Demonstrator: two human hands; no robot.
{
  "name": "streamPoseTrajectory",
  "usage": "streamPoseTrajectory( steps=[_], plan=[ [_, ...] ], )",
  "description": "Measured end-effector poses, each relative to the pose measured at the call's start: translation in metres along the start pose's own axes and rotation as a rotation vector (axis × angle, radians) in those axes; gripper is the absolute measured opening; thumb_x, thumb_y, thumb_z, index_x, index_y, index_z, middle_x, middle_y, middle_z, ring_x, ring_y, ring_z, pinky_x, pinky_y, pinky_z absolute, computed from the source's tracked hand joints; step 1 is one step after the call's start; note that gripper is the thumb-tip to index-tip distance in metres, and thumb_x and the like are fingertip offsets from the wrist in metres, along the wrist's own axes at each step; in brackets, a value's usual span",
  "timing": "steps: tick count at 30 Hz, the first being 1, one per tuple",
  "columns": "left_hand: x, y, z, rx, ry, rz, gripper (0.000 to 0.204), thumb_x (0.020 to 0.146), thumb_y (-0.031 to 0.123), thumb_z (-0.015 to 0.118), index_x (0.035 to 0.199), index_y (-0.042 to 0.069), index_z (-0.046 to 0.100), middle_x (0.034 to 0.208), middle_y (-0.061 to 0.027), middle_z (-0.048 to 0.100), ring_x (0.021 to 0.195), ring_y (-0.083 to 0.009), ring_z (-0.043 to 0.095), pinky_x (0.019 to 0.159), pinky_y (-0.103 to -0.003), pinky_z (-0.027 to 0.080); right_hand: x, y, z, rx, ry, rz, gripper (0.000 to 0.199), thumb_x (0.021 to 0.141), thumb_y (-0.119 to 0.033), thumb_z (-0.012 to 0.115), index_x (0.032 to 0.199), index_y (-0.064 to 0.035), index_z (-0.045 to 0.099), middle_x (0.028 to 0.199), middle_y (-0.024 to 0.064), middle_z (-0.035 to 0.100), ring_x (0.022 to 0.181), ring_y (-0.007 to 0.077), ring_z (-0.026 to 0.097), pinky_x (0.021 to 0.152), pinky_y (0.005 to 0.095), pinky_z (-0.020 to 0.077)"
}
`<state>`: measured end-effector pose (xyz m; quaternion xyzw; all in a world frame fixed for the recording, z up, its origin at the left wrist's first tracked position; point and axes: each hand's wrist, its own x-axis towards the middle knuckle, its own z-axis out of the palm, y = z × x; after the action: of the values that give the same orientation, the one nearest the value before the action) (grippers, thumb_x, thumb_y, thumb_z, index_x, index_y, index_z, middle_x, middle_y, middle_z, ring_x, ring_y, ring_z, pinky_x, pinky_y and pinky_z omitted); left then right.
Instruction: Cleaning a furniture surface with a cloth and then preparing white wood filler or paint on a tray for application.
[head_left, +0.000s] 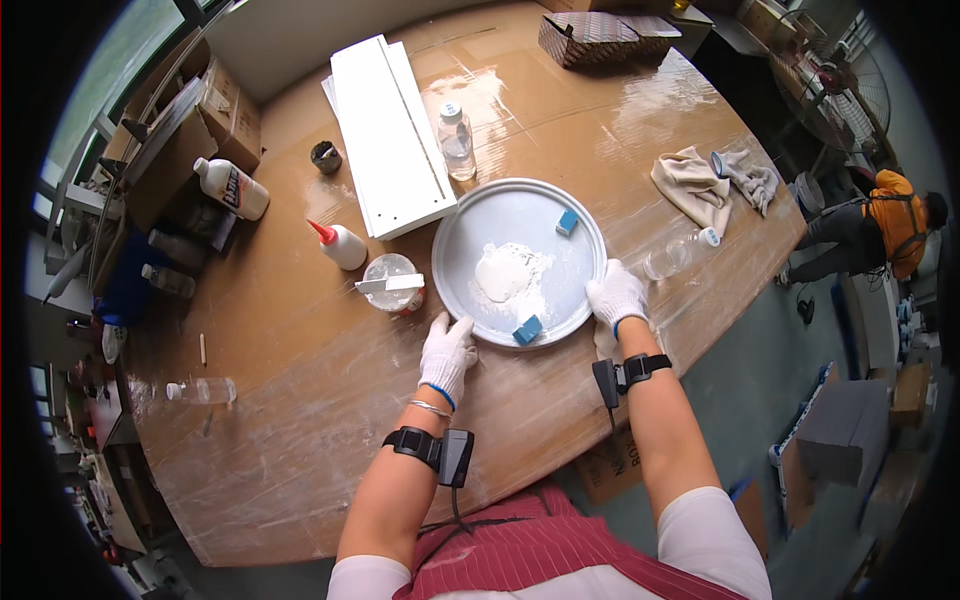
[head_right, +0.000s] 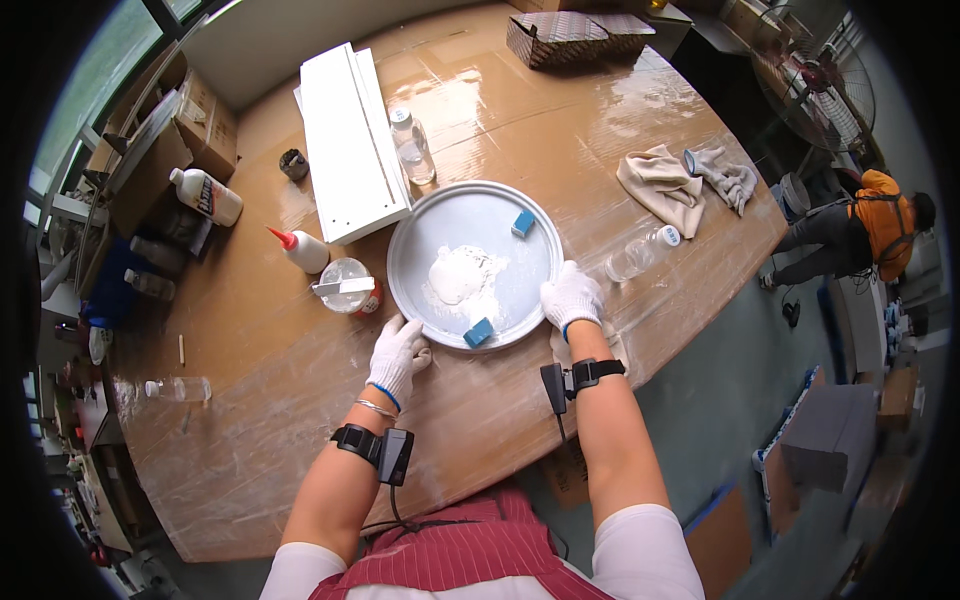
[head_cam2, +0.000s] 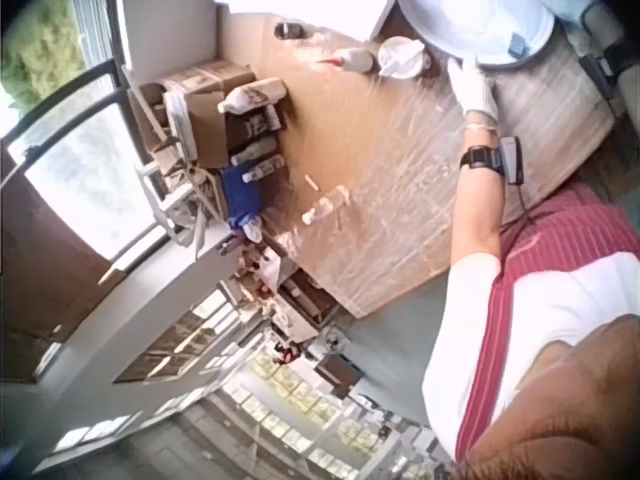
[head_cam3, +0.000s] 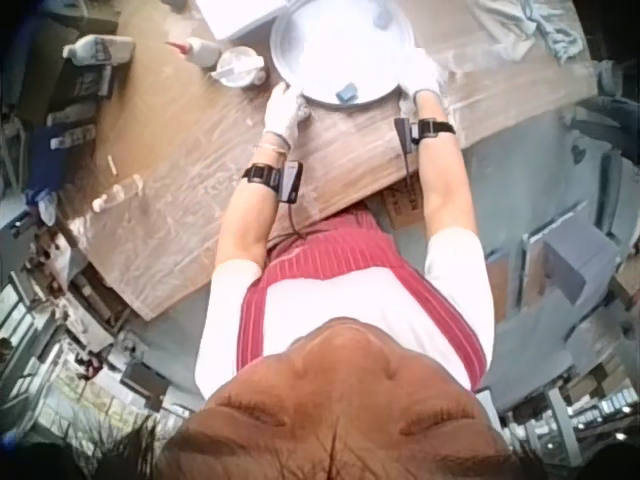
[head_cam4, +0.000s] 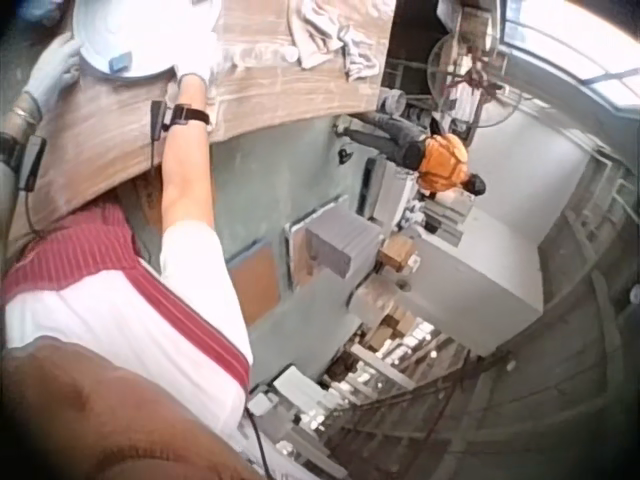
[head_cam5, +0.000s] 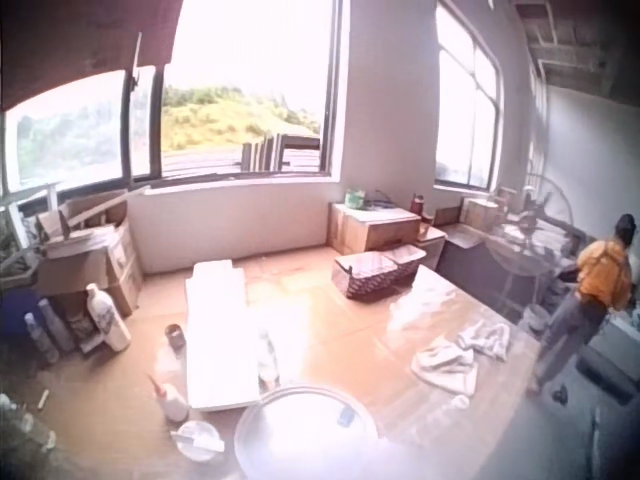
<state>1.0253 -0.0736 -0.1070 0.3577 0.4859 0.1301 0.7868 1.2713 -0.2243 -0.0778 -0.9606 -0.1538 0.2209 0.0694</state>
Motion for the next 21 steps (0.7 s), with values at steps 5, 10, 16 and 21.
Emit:
streamPoseTrajectory(
  steps=[5, 10, 16, 21],
  plan=[
    [-0.004, -0.016, 0.002, 0.092, 0.028, 0.159, 0.062, 0.09, 0.018, 0.07, 0.147, 0.002, 0.05, 0.099, -0.0046, 0.064, 0.069, -0.0089, 0.051, 0.058, -0.026, 0.042, -0.014, 0.01, 0.0, 0.158, -0.03, 0.108, 0.059, 0.08, -0.029, 0.067, 0.128, 0.0028, 0.056, 0.124, 0.0316, 0.066, 0.12, 0.0432, 0.064, 0.103, 0.0478, 0.0504],
    [-0.029, -0.01, 0.037, -0.172, 0.186, 0.06, 0.069, 0.087, 0.015, 0.077, 0.145, 0.004, 0.042, 0.119, -0.0096, 0.062, 0.095, -0.0179, 0.062, 0.076, -0.033, 0.055, -0.023, 0.037, -0.001, 0.258, 0.057, 0.092, 0.053, 0.078, -0.03, 0.07, 0.12, 0.0024, 0.061, 0.118, 0.0306, 0.068, 0.115, 0.0428, 0.066, 0.1, 0.0467, 0.0512],
    [-0.034, -0.002, 0.031, -0.334, -0.181, 0.122, 0.054, 0.086, 0.003, 0.074, 0.134, 0.003, 0.048, 0.128, -0.0133, 0.061, 0.115, -0.0273, 0.063, 0.097, -0.042, 0.056, -0.05, 0.043, -0.002, 0.394, 0.14, -0.007, 0.045, 0.081, -0.03, 0.071, 0.115, -0.0007, 0.067, 0.106, 0.024, 0.073, 0.103, 0.0353, 0.071, 0.092, 0.0423, 0.0545],
    [-0.066, 0.015, 0.005, -0.382, -0.257, 0.151, 0.055, 0.087, -0.001, 0.071, 0.136, 0.002, 0.048, 0.131, -0.0135, 0.062, 0.118, -0.0276, 0.063, 0.102, -0.044, 0.054, -0.085, 0.088, -0.011, 1.144, 0.016, -0.122, 0.044, 0.092, -0.021, 0.068, 0.13, 0.001, 0.064, 0.101, 0.0168, 0.073, 0.094, 0.023, 0.07, 0.088, 0.0336, 0.0551]
  ],
)
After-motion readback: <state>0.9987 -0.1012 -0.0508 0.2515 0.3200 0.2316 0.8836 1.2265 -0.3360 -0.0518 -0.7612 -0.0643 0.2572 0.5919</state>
